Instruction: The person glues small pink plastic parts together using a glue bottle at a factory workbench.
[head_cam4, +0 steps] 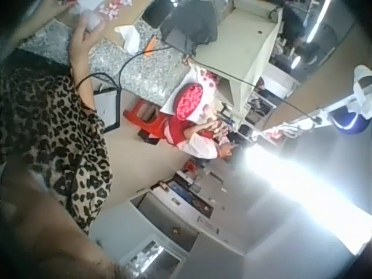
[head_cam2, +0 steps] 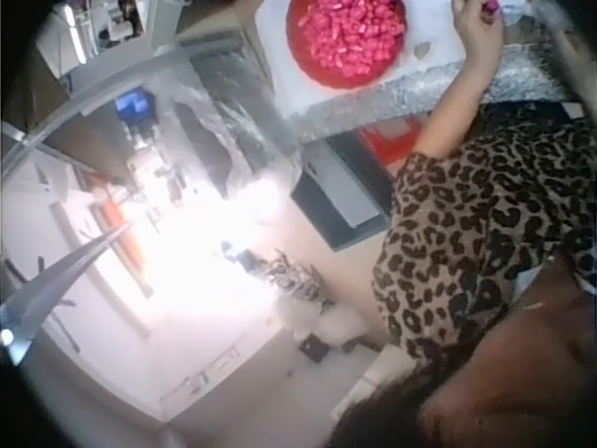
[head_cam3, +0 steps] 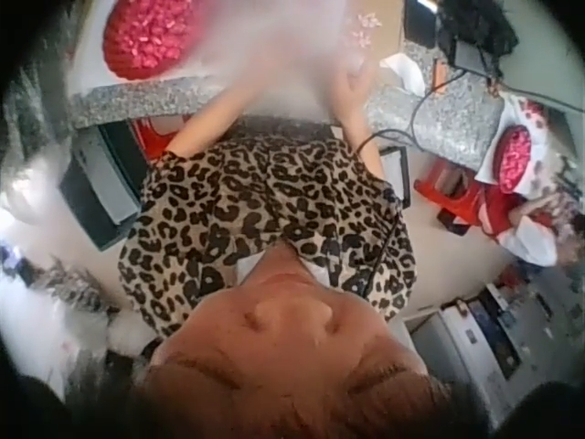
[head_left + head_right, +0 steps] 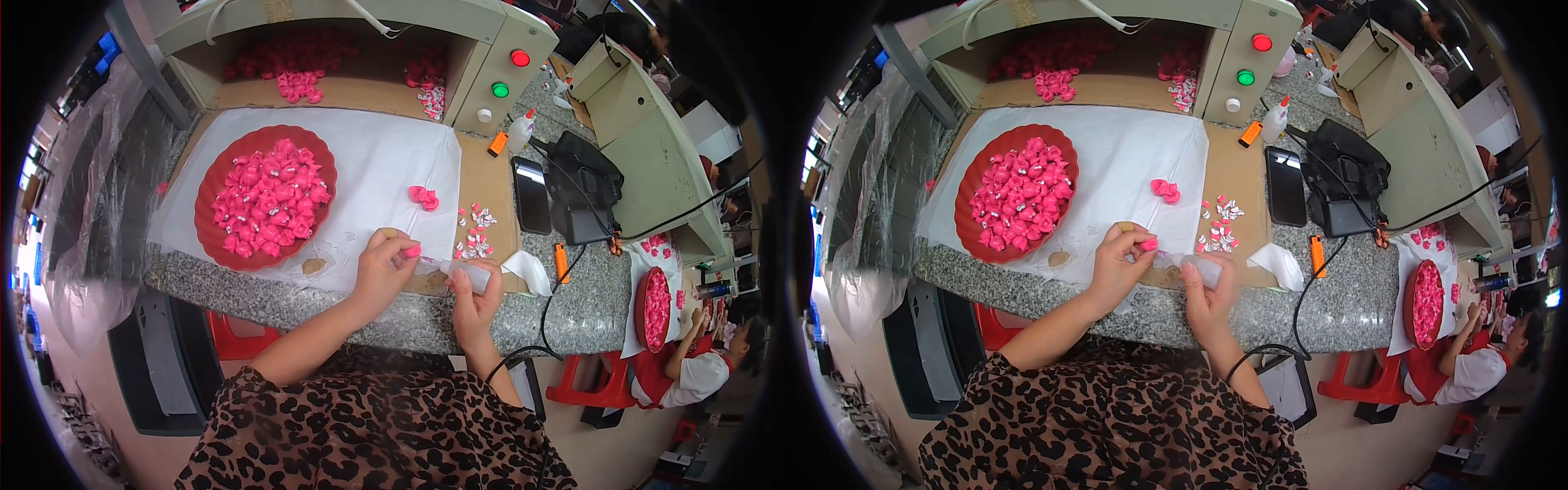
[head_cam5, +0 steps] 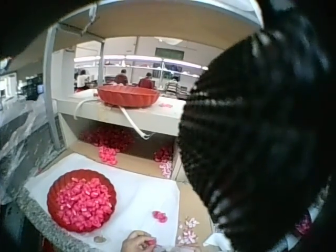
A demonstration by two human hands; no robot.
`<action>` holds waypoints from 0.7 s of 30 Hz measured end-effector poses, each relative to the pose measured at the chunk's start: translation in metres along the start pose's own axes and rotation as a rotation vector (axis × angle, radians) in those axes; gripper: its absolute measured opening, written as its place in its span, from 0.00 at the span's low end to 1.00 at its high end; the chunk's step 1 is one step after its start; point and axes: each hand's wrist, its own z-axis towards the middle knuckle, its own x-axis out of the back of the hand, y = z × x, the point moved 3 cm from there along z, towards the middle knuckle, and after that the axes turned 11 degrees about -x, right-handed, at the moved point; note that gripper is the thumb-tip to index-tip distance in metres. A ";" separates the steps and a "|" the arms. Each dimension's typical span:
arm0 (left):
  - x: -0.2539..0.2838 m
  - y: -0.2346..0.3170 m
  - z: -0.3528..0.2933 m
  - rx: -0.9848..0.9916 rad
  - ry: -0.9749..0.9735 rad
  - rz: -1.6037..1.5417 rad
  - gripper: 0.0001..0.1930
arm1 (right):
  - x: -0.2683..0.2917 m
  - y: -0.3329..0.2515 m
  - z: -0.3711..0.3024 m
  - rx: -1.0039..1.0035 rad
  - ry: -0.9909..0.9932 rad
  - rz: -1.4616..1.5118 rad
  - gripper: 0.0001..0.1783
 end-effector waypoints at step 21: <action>0.000 0.000 0.001 0.012 -0.054 -0.053 0.10 | 0.005 0.005 0.004 -0.026 0.042 0.039 0.09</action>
